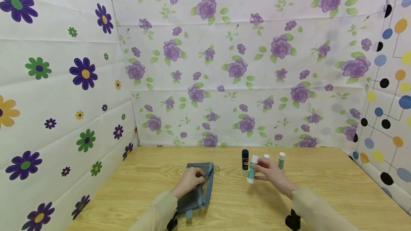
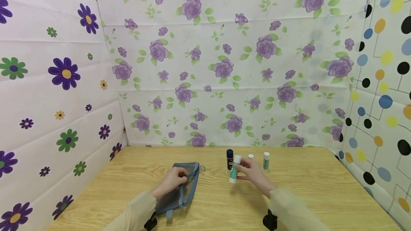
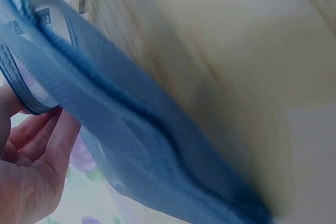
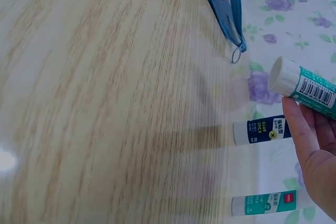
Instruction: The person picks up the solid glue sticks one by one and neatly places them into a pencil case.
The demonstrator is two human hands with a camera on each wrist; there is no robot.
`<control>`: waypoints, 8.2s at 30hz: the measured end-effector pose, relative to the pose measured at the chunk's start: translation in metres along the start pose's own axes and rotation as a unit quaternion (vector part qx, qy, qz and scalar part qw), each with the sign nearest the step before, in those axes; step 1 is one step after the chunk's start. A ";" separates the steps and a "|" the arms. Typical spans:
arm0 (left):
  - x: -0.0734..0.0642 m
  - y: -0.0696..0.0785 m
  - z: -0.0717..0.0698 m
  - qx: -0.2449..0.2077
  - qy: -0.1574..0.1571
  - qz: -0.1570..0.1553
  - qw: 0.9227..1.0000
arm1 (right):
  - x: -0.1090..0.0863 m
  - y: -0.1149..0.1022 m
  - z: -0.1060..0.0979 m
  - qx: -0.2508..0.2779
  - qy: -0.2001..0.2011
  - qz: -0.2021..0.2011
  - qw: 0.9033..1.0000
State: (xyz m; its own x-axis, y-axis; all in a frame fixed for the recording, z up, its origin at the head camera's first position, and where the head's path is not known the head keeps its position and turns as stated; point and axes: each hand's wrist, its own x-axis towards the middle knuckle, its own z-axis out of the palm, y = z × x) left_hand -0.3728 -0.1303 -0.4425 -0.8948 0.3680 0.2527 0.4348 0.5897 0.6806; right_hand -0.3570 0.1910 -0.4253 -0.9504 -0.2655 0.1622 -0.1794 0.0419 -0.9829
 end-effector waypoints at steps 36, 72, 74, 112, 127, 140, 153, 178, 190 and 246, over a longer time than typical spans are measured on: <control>-0.002 0.000 -0.005 -0.004 -0.006 0.004 1.000 | 0.020 -0.008 0.044 0.045 0.014 -0.001 0.999; -0.001 -0.001 -0.005 -0.013 -0.006 0.001 1.000 | 0.030 -0.010 0.086 0.084 -0.015 0.038 0.996; -0.001 -0.002 -0.005 -0.014 -0.006 0.001 1.000 | 0.030 -0.010 0.088 0.086 -0.019 0.039 0.995; 0.002 -0.001 -0.004 -0.013 -0.009 -0.022 1.000 | 0.035 -0.008 0.135 0.044 -0.012 0.146 0.988; 0.000 0.001 -0.005 -0.013 0.001 -0.022 1.000 | 0.036 -0.005 0.144 0.035 -0.003 0.158 0.987; -0.003 0.003 -0.007 -0.012 0.006 -0.021 1.000 | 0.039 -0.004 0.149 0.012 0.029 0.172 0.985; -0.004 0.002 -0.008 -0.014 0.004 -0.025 1.000 | 0.044 0.003 0.150 -0.029 0.050 0.180 0.982; -0.001 0.005 -0.007 -0.026 0.001 -0.029 0.999 | 0.046 0.000 0.146 -0.024 0.040 0.173 0.984; -0.002 0.003 -0.007 -0.026 0.002 -0.022 0.999 | 0.039 -0.009 0.134 -0.032 0.033 0.140 0.989; -0.003 0.001 -0.007 -0.029 -0.001 -0.020 0.999 | 0.022 -0.024 0.048 -0.075 0.042 0.074 0.994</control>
State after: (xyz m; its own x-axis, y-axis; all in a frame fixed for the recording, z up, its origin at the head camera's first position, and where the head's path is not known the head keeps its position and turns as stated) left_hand -0.3707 -0.1357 -0.4381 -0.9112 0.3463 0.2233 0.3920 0.5614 0.7289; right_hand -0.3618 0.1383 -0.4020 -0.9858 -0.1653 0.0303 -0.0667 0.2197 -0.9733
